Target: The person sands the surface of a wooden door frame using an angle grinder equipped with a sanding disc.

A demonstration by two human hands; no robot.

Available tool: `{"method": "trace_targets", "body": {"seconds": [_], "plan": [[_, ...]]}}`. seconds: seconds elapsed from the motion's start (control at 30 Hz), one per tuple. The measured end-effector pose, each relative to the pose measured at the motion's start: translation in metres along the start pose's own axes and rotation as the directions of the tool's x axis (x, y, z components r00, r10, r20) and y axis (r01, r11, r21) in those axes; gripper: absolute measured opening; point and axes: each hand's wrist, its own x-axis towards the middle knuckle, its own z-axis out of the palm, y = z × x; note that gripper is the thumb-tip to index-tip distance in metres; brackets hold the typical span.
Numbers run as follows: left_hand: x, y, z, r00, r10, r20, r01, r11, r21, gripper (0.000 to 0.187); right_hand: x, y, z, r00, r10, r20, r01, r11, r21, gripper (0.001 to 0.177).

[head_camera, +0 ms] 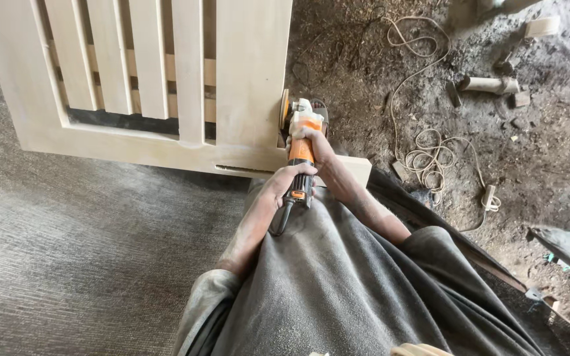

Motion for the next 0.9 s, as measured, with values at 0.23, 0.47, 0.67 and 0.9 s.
{"method": "trace_targets", "body": {"seconds": [0.23,0.47,0.67,0.9], "plan": [[-0.003,-0.001,0.002,1.000,0.000,0.014,0.001,0.999,-0.046,0.032,0.003,0.001,-0.001,1.000,0.013,0.004,-0.013,1.000,0.000,0.025],[-0.002,0.006,0.001,1.000,-0.021,0.018,0.022,0.998,-0.052,0.032,0.003,-0.005,0.008,0.998,0.002,0.056,-0.002,1.000,0.006,0.028],[0.007,0.016,0.000,1.000,-0.021,0.020,0.022,0.998,-0.059,0.032,0.011,-0.015,0.013,1.000,0.015,0.002,-0.015,1.000,0.026,0.029],[0.010,0.031,0.008,0.999,0.031,0.007,-0.031,0.999,-0.013,0.033,0.019,-0.031,0.021,1.000,-0.011,0.003,0.011,1.000,0.025,0.030]]}}
